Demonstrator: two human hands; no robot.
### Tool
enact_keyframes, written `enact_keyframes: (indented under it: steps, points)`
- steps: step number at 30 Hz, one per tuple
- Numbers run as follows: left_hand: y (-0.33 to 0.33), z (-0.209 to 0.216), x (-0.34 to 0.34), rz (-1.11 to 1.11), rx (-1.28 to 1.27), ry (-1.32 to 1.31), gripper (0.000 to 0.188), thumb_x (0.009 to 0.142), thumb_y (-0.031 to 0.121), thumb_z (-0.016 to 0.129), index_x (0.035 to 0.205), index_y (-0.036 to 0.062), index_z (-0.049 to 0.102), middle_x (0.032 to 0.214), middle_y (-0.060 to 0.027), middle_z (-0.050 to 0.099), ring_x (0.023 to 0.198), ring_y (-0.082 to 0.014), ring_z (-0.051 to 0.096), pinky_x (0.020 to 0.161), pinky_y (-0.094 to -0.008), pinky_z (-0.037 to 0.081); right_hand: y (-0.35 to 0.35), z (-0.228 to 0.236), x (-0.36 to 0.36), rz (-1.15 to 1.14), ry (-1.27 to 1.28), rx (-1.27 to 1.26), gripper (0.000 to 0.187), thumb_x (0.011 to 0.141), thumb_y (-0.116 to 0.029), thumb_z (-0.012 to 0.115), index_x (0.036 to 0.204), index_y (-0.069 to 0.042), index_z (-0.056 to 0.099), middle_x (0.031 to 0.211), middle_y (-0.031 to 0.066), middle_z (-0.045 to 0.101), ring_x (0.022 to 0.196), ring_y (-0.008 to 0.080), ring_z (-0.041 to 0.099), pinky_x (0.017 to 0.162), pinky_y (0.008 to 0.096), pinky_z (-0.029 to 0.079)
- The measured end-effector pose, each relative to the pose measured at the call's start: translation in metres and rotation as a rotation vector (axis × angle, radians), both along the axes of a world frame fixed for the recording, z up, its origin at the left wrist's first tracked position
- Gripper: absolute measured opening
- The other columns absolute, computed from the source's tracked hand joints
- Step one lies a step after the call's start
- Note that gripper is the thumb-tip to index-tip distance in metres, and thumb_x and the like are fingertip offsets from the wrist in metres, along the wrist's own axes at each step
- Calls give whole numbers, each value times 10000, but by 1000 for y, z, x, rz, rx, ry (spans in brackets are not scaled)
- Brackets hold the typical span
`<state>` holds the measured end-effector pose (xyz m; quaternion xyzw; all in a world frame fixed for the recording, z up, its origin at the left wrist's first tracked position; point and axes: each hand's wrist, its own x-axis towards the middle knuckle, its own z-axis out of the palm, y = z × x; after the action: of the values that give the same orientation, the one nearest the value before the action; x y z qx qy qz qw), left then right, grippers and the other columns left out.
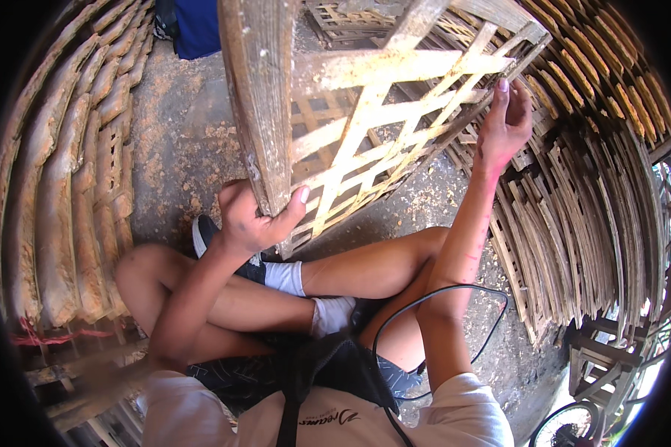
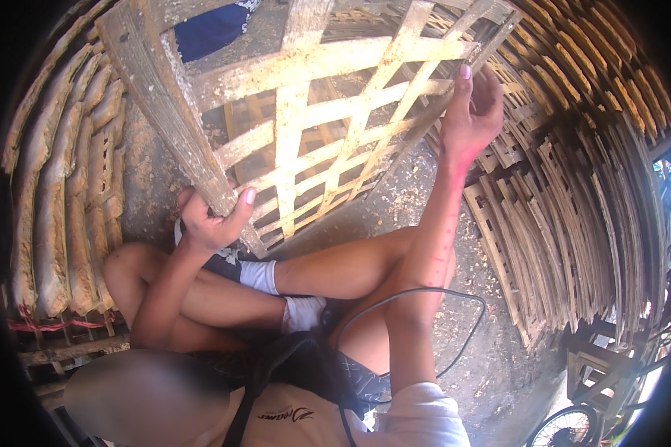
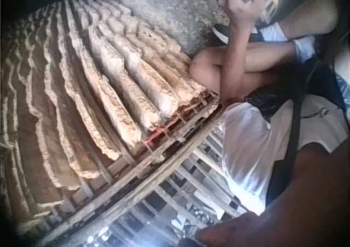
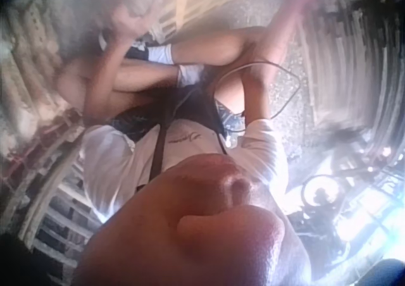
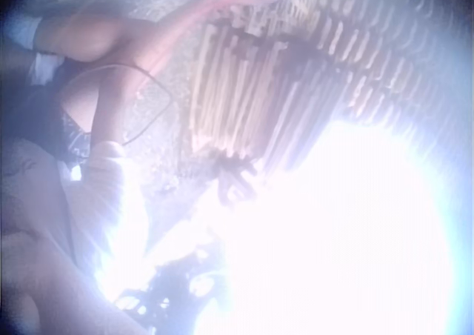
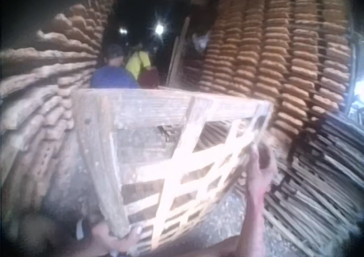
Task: The person sits on the floor and assembles a wooden lattice frame by hand, aligning and fitting wooden slats into a grid pattern. They handle multiple lattice pieces, adjusting and securing them together without visible tools.
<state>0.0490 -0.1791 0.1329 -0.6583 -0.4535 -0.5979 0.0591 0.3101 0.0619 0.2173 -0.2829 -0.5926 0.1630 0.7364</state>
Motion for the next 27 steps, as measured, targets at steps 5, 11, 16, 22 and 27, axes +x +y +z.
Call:
enact_keyframes:
  steps: [5,11,16,22,27]
  points:
    - [0,-1,5,-6,32,51,217,797,69,813,959,-41,720,785,-132,737,642,-256,733,595,-351,566,5,8,12,-86,-62,104,486,1002,-146,687,1375,129,543,1118,220,726,979,175,698,845,291,574]
    - [-3,1,10,-2,68,88,201,795,74,814,930,-41,721,788,-129,740,642,-254,732,597,-351,568,-16,13,-2,-399,-150,155,342,1007,-157,678,1214,115,660,943,162,766,800,161,730,707,284,591]
    - [-4,0,12,-18,51,100,203,793,76,808,932,-45,723,804,-133,746,666,-266,743,612,-351,577,-17,18,0,-525,-87,160,310,996,-218,713,1068,83,722,845,150,762,711,163,719,666,291,574]
    - [-8,13,12,-12,93,149,222,793,77,805,957,-47,722,824,-137,754,681,-277,750,631,-355,589,-25,41,2,-611,-43,71,355,994,-288,724,913,57,725,743,96,737,631,129,657,581,273,517]
    - [-3,2,12,-38,73,173,202,796,78,805,940,-39,725,836,-141,757,693,-273,755,635,-353,592,-25,36,25,-221,116,280,307,1068,-173,587,1270,43,506,1087,132,660,960,135,615,803,249,500]
